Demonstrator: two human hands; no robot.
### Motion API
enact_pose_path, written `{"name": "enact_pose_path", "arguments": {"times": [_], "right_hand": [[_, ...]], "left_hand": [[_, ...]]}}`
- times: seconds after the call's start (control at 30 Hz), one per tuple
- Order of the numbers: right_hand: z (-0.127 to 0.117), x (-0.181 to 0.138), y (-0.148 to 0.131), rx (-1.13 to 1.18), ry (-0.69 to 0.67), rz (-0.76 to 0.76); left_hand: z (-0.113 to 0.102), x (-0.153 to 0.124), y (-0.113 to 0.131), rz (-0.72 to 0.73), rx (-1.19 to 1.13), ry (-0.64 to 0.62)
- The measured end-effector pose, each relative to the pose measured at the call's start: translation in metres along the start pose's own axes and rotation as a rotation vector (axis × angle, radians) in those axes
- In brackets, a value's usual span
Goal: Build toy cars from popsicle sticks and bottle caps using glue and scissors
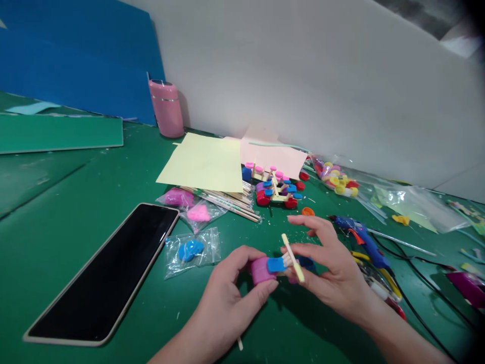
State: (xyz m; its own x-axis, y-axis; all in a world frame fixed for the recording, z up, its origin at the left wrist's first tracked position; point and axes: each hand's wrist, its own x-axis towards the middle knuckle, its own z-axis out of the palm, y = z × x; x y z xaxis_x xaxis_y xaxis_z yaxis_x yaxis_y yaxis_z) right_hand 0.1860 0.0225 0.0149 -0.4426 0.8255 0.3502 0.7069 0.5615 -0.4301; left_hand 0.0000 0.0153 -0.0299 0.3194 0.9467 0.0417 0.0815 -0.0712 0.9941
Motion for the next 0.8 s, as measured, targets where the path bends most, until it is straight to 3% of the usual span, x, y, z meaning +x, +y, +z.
{"name": "enact_pose_path", "arguments": {"times": [0.8], "right_hand": [[0.0043, -0.0045, 0.0006, 0.019, 0.066, -0.017]], "left_hand": [[0.0010, -0.0036, 0.0012, 0.095, 0.033, 0.019]]}}
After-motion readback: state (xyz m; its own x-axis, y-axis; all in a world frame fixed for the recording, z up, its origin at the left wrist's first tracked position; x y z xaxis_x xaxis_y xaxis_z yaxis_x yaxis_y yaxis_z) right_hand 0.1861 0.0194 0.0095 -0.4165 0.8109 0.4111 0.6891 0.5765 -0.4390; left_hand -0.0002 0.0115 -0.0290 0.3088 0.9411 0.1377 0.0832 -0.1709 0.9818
